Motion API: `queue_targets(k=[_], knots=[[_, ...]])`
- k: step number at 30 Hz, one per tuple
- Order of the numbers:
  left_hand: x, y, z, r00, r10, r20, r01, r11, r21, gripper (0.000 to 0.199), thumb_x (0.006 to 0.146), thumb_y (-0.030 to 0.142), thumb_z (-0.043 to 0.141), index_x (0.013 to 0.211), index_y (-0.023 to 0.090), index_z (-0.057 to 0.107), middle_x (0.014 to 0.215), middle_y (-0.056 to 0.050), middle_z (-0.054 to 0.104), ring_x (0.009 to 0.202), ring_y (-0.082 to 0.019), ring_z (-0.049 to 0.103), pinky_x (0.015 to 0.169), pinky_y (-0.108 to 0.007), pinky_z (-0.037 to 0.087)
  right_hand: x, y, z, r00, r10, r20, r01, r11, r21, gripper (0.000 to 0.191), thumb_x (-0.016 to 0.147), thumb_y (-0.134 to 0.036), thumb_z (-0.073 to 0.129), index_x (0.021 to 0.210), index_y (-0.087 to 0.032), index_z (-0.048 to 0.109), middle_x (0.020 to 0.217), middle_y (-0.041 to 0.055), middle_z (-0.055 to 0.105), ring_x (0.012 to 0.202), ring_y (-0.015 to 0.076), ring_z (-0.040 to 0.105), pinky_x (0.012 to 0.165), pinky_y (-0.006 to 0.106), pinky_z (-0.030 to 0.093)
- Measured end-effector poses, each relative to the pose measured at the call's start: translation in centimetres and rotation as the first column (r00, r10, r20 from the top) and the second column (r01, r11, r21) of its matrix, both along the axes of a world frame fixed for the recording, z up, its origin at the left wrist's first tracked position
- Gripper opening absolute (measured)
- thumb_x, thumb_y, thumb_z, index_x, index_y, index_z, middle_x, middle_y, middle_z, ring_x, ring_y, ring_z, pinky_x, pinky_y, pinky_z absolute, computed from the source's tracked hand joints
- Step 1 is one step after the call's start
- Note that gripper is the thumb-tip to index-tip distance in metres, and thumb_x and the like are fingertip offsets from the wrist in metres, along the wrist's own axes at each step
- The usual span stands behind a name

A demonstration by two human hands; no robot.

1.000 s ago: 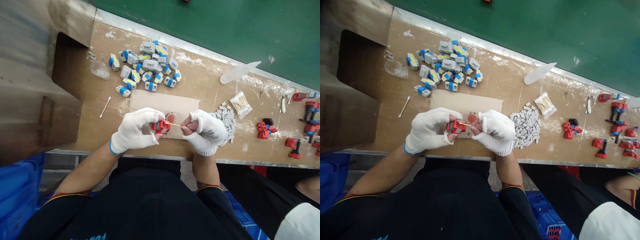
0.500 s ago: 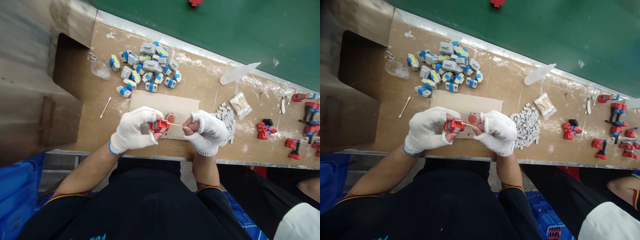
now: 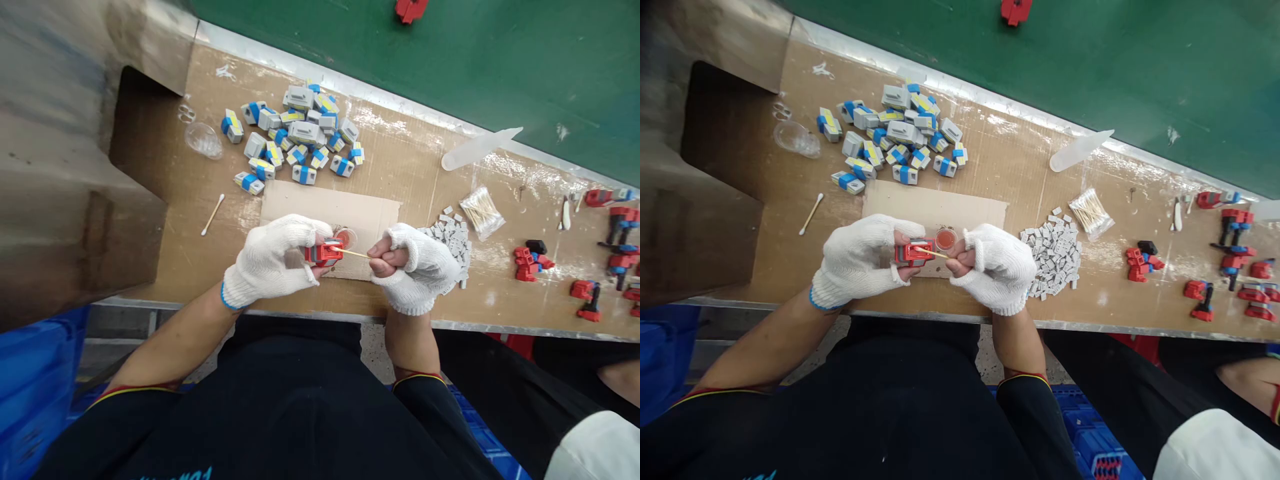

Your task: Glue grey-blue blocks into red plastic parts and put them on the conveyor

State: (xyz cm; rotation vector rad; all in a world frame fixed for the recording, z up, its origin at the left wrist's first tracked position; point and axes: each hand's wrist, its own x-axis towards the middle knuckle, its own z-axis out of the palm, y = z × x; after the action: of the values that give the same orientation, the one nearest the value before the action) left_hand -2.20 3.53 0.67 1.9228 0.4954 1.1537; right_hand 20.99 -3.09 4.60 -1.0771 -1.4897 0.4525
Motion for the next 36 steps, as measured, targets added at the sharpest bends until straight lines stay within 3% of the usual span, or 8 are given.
queue_targets(k=[11, 28, 36], knots=[[0.04, 0.19, 0.05, 0.999, -0.039, 0.004, 0.039, 0.999, 0.013, 0.037, 0.090, 0.024, 0.097, 0.120, 0.028, 0.076, 0.116, -0.013, 0.091, 0.098, -0.032, 0.090, 0.084, -0.046, 0.080, -0.08, 0.39, 0.09, 0.996, 0.087, 0.005, -0.086, 0.996, -0.009, 0.029, 0.094, -0.024, 0.095, 0.075, -0.027, 0.072, 0.072, -0.0051, 0.080, 0.057, 0.0142, 0.075, 0.052, 0.025, 0.057], [0.14, 0.16, 0.11, 0.998, -0.048, 0.040, 0.047, 0.999, 0.016, 0.039, 0.088, 0.018, 0.098, 0.119, 0.026, 0.076, 0.115, -0.012, 0.091, 0.099, -0.031, 0.091, 0.086, -0.042, 0.080, 0.07, 0.33, 0.17, 0.990, 0.120, -0.072, -0.123, 0.992, -0.036, 0.027, 0.092, -0.021, 0.097, 0.077, -0.027, 0.075, 0.073, -0.0064, 0.080, 0.056, 0.0132, 0.073, 0.051, 0.024, 0.054], [0.10, 0.19, 0.40, 0.997, -0.071, 0.006, 0.071, 0.997, 0.009, 0.038, 0.088, 0.019, 0.097, 0.119, 0.028, 0.076, 0.116, -0.013, 0.091, 0.097, -0.033, 0.091, 0.086, -0.044, 0.081, -0.12, 0.12, 0.00, 0.992, 0.097, -0.079, -0.103, 0.991, -0.079, 0.026, 0.091, -0.028, 0.098, 0.075, -0.028, 0.078, 0.070, -0.0061, 0.078, 0.054, 0.0134, 0.069, 0.050, 0.026, 0.052]])
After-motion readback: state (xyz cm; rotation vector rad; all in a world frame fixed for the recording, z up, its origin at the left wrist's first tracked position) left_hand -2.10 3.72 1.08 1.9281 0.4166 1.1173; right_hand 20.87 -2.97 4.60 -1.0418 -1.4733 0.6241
